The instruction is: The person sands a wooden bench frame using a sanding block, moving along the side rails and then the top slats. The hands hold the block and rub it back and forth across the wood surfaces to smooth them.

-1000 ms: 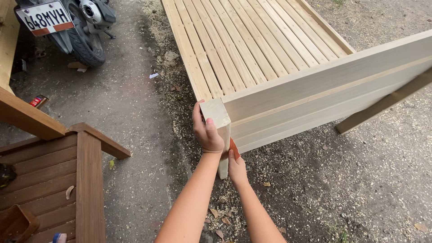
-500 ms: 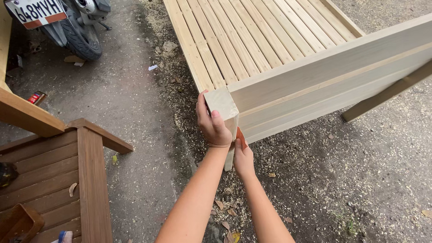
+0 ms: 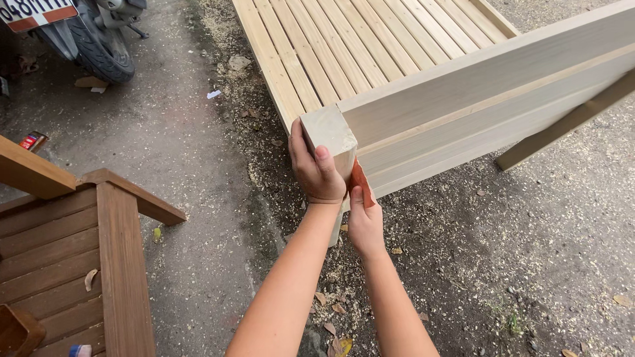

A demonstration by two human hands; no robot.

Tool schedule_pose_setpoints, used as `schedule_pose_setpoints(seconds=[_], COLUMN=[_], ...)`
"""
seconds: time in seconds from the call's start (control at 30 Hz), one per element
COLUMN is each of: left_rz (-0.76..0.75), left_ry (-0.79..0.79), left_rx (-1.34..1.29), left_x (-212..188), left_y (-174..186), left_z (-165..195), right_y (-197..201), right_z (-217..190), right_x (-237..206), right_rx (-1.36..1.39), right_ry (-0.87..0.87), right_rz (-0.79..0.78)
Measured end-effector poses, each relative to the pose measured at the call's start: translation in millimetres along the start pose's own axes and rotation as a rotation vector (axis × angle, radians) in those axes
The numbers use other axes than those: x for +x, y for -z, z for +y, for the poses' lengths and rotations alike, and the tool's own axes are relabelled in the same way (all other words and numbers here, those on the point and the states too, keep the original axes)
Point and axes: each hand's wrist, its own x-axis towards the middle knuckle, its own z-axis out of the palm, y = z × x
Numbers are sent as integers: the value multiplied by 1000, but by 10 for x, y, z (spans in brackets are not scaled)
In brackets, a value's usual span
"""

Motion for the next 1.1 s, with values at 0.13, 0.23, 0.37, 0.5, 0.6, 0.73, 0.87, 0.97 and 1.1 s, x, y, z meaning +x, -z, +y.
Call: schedule_pose_setpoints(seconds=[0.13,0.23,0.37,0.5,0.6,0.73,0.87,0.97,1.1], left_rz=[-11,-125,-88,-53,-53,-59,-74,-94,-38], left_ry=[-50,-96,-40,-88,-125,-133,-85,-95,-202], left_rx=[31,215,138,133,137,180,163,128,133], left_x=[-167,-358,-549,-658,-738,-906,-1157,-1301,-1314], left_y=[50,129,142,103,93,108,112,92,23], left_z=[-249,-503,-863,-1151,-1340,-1637,-1959,-2146,-2286], right_y=[-15,-27,39,91,70,60,57,18,26], right_z=[36,81,281,651,908,982,863,949,1587], right_x=[-66,-61,117,170,11,-45,214,355,217], right_rx=[-26,-117,-190,-89,-130,-251,-48,35,-14], right_ry=[49,-220,-16,-7,-70,-64,363,-8,377], right_rz=[-12,-24,-99,-82,-40,-41,-114,-99,13])
